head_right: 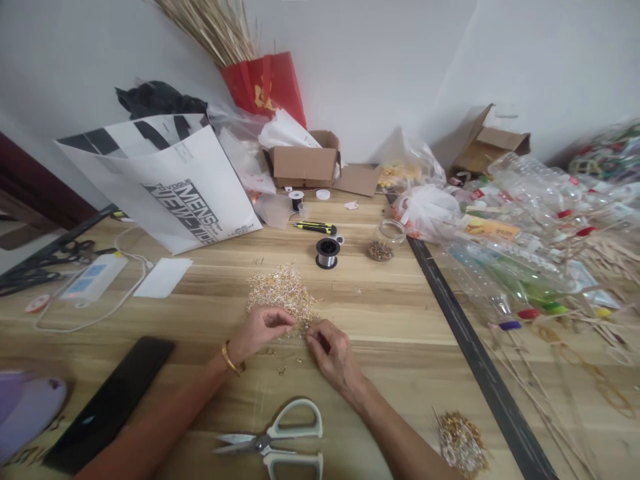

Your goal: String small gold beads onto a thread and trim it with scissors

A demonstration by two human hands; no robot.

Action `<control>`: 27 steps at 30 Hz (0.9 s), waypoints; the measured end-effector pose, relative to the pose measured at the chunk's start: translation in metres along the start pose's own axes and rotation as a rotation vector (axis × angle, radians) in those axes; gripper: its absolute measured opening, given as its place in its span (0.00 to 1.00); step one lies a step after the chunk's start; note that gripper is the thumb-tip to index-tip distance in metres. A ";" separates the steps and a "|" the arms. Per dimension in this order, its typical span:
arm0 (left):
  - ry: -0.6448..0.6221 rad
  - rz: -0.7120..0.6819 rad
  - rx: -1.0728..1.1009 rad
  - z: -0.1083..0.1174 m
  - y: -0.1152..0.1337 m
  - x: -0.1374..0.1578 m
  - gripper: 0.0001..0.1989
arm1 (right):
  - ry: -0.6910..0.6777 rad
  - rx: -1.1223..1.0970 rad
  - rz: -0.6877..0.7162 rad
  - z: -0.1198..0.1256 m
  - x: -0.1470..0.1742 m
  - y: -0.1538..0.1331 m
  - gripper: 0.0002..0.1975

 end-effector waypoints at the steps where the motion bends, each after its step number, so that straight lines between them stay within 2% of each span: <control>1: -0.003 0.001 0.012 -0.002 -0.002 0.000 0.05 | 0.001 0.000 0.000 0.000 0.000 0.000 0.06; 13: 0.018 0.042 -0.009 -0.003 -0.001 0.003 0.04 | 0.002 0.004 -0.002 -0.001 0.000 0.005 0.06; 27: 0.038 -0.040 -0.121 -0.003 0.009 0.004 0.03 | 0.005 0.004 -0.002 -0.001 0.000 0.003 0.06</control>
Point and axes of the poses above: each hand's wrist, its own x-axis away from the middle knuckle, its own z-axis out of the back of the hand, y = z × x, the point moved 9 cm from there along -x, towards the middle knuckle, and after that the axes turned 3 degrees about -x, right-handed, at the moved point
